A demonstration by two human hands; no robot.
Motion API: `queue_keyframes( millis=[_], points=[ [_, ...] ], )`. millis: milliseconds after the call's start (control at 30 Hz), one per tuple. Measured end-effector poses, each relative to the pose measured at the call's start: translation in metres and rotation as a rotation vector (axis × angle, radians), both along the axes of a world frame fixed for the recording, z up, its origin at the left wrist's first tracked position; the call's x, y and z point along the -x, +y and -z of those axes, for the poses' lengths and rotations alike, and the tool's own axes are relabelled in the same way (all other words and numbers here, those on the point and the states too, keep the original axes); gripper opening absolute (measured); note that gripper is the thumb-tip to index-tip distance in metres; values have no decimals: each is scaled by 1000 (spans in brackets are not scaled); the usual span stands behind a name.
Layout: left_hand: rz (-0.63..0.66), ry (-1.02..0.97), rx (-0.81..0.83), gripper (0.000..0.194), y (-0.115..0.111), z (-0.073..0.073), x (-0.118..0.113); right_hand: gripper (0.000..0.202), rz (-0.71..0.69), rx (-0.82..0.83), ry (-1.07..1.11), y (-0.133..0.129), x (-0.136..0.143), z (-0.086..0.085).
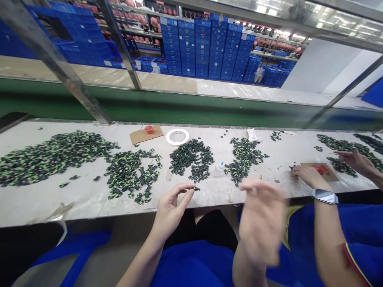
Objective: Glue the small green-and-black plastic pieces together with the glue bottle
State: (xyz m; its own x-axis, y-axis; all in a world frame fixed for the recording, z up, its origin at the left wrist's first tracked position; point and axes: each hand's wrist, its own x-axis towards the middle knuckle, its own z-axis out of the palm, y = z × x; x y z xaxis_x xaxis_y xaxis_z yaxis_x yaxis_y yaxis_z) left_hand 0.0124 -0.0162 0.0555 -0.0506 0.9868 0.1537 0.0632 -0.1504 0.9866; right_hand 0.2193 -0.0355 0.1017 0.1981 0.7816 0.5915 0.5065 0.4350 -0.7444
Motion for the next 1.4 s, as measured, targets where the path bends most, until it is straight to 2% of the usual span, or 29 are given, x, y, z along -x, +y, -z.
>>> queue_keyframes(
  millis=[67, 167, 300, 533, 667, 767, 833, 900, 1033, 1067, 1133, 1167, 1233, 1333, 1400],
  points=[
    [-5, 46, -61, 16, -3, -6, 2, 23, -160, 107, 36, -7, 41, 7],
    [-20, 113, -128, 15, -5, -12, 3, 18, -270, 213, -11, -2, 62, 16],
    [-73, 219, -195, 13, -7, -15, 2, 11, -307, 173, -68, 8, 58, 21],
    [-61, 431, -363, 17, -6, -18, 6, 11, -322, 96, -81, 12, 60, 25],
    [-55, 495, -362, 20, -5, -15, 6, 10, -327, 55, -63, 15, 63, 30],
    [42, 511, -290, 18, -2, -12, 9, 11, -341, 73, -74, 17, 59, 34],
    [101, 528, -212, 16, 4, -8, 15, 10, -316, 100, -105, 19, 48, 39],
    [60, 568, -137, 18, 13, -1, 28, 10, -180, 92, -136, 24, 29, 44],
    [-269, 722, -51, 15, 40, 17, 64, 22, 356, -11, -207, 41, -16, 58],
    [-332, 764, -50, 14, 48, 21, 72, 29, 460, -16, -217, 46, -25, 62],
    [-390, 844, -52, 14, 62, 26, 82, 49, 557, 48, -283, 54, -36, 70],
    [-381, 886, -50, 15, 68, 28, 84, 59, 567, 94, -307, 57, -38, 75],
    [-341, 974, -23, 14, 79, 29, 83, 71, 485, 174, -352, 62, -34, 85],
    [-330, 1096, 40, 18, 90, 30, 74, 71, 282, 215, -389, 70, -20, 100],
    [-374, 1152, 55, 22, 95, 33, 69, 64, 221, 201, -381, 77, -11, 109]
  ],
)
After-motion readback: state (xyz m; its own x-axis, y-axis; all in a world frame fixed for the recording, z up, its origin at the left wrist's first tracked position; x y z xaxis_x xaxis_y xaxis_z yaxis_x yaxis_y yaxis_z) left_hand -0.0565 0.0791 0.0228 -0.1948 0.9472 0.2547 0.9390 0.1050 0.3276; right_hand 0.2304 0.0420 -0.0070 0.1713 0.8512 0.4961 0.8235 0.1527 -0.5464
